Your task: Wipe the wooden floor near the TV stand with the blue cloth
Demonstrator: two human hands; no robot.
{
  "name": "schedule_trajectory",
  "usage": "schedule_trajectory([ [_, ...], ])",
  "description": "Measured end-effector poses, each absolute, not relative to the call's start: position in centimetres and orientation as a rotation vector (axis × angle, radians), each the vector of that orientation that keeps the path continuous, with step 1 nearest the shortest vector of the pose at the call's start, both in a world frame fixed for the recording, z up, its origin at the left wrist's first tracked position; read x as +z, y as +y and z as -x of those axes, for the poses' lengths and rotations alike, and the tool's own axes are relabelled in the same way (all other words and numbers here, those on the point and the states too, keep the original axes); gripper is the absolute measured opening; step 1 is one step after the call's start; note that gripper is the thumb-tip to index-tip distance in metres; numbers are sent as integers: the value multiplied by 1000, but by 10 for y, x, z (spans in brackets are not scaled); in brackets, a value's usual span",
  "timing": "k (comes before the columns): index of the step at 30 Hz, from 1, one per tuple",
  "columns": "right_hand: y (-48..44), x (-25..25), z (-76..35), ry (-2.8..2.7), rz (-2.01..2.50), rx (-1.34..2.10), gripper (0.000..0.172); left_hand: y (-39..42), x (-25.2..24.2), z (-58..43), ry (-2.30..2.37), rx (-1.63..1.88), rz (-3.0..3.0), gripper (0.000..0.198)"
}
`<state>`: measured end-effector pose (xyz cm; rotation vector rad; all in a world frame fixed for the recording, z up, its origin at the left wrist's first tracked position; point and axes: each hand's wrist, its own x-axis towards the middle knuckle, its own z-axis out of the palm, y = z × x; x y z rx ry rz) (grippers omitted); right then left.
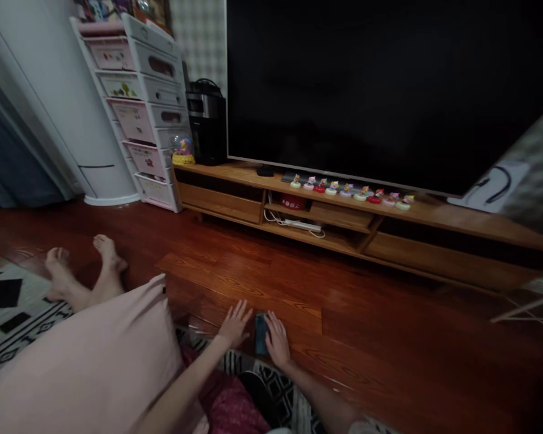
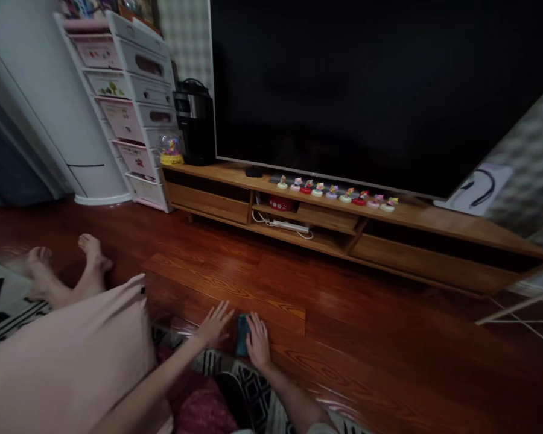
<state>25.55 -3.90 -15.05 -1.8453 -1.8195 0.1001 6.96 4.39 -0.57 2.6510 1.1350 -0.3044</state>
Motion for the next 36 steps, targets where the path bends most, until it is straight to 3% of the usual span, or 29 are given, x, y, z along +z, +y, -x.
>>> schedule_trajectory([
  [4, -23, -148, -207, -2038, 1801, 311, 70, 44, 30, -8, 1281, -317, -2725, 62],
  [9, -11, -141, -214, -2018, 1949, 393, 89, 19, 34, 45, 1503, -389, -2627, 60],
  [22, -101, -150, -278, -2059, 1910, 382, 80, -9, 28, 26, 1305, -490, -2358, 64],
  [36, -4, -134, -260, -1682, 2221, 243, 82, -7, 30, 29, 1279, -494, -2316, 68],
])
